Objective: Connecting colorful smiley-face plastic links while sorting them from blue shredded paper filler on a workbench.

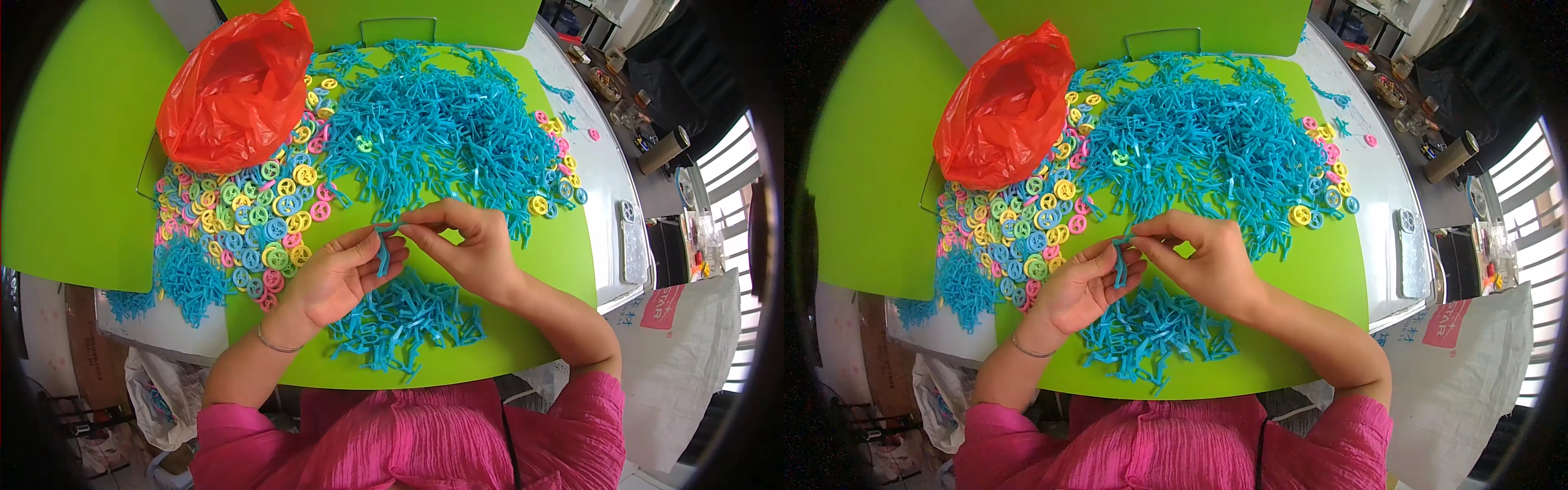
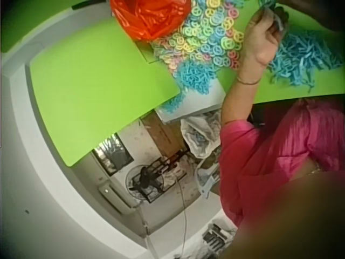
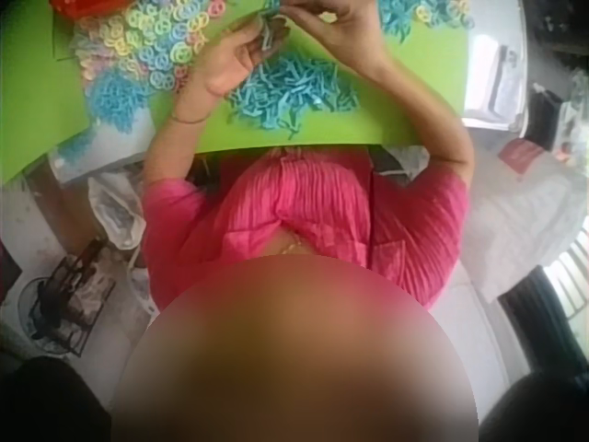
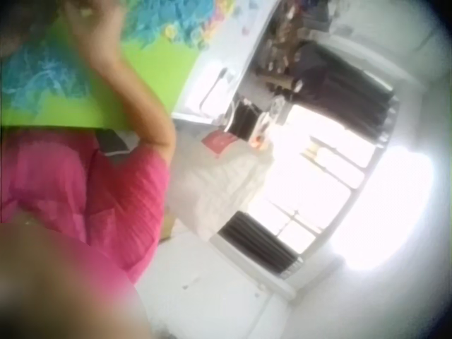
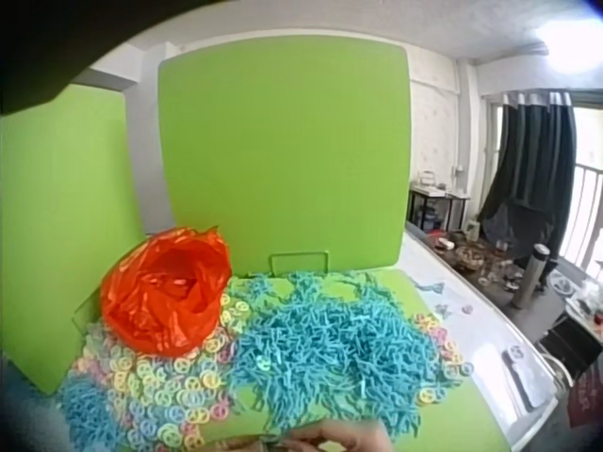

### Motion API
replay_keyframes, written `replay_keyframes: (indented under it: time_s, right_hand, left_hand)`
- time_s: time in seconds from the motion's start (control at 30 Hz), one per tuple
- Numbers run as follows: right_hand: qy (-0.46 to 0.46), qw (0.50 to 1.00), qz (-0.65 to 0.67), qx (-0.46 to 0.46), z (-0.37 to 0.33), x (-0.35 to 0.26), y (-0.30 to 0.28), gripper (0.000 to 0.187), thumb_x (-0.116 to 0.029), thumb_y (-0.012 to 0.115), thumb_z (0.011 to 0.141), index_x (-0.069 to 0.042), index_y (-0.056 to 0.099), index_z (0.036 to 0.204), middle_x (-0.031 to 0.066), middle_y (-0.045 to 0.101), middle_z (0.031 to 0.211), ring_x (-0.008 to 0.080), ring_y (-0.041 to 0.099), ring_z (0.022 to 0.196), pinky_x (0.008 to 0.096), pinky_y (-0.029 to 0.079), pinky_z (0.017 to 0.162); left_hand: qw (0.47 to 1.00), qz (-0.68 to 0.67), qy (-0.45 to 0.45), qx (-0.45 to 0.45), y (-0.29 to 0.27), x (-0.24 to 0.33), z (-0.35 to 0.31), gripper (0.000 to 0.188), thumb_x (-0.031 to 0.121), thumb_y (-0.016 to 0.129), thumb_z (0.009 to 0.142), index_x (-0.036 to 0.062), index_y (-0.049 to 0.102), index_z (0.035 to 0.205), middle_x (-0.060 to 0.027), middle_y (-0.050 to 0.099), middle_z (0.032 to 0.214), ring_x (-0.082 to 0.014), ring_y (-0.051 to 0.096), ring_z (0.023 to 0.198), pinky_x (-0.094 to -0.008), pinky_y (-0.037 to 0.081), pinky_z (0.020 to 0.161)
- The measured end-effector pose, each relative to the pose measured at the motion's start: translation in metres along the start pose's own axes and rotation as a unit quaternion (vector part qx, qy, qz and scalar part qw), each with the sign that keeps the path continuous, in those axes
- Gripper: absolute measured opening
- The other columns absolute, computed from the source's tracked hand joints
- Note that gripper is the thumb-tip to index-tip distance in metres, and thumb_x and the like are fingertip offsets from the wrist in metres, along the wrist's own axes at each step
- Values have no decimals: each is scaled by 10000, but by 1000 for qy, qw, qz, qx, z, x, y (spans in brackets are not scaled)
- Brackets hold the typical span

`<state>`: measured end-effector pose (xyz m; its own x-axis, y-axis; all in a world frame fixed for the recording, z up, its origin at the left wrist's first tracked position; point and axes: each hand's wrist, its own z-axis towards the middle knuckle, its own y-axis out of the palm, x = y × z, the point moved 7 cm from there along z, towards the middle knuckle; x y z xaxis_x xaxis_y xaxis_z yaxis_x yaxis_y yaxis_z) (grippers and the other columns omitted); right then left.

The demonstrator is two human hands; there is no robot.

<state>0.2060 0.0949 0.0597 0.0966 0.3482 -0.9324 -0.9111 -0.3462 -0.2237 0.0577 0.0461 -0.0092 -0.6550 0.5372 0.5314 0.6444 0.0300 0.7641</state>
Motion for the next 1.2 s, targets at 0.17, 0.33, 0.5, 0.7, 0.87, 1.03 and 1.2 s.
replay_keyframes:
  time_s: [0.17, 0.33, 0.5, 0.7, 0.87, 1.03, 1.2]
  right_hand:
    - [-107, 992, -65, 14, -3, -18, 1, 127, -25, 686, 821, -15, 690, 947, 97, 702, 860, 171, 695, 762, 268, 545, 652]
    - [-118, 990, -72, 15, -4, -18, 3, 151, -9, 700, 797, -20, 691, 947, 101, 690, 832, 190, 688, 760, 288, 540, 645]
    - [-243, 959, -144, 27, -9, -33, 9, 164, -13, 719, 776, -26, 697, 937, 90, 667, 774, 187, 649, 738, 301, 518, 639]
    - [-37, 999, -19, -27, 0, -10, 3, 110, -85, 715, 805, -40, 709, 905, 80, 663, 754, 172, 628, 731, 291, 490, 630]
    - [102, 992, -76, -2, 31, 38, -38, 183, -165, 696, 845, -56, 703, 991, 64, 656, 825, 154, 604, 748, 274, 479, 673]
    - [-129, 928, -345, -58, 23, 40, -24, 198, -182, 732, 778, -78, 703, 944, 94, 585, 961, 263, 558, 926, 358, 472, 813]
    - [-115, 920, -353, -128, 26, 44, -24, 178, -161, 728, 761, -64, 676, 901, 88, 578, 975, 293, 533, 948, 388, 464, 818]
  left_hand:
    - [999, -30, -7, -20, 0, 1, -2, 262, 170, 526, 965, 42, 574, 1188, -76, 652, 1085, -214, 629, 1039, -394, 501, 958]
    - [999, -45, -14, -26, 1, -1, -4, 262, 171, 527, 964, 50, 575, 1191, -71, 654, 1081, -211, 632, 1033, -409, 501, 961]
    - [999, 2, 40, -7, -1, -2, -4, 246, 167, 513, 971, 67, 578, 1186, -44, 659, 1043, -187, 646, 926, -396, 528, 882]
    - [992, 69, 104, -25, 12, 10, -13, 219, 113, 564, 944, 26, 623, 1136, -60, 659, 975, -169, 637, 908, -334, 527, 845]
    - [873, 454, 159, -79, 39, 36, -27, 193, 124, 652, 878, 55, 682, 1056, -54, 668, 971, -161, 630, 910, -301, 498, 840]
    - [681, 693, 195, -135, 53, 27, -29, 235, 192, 742, 795, 104, 710, 1011, -56, 657, 931, -189, 619, 951, -295, 478, 861]
    - [731, 655, 188, -26, 33, 45, -8, 248, 134, 739, 788, 77, 700, 1026, -66, 639, 1019, -170, 616, 892, -302, 492, 810]
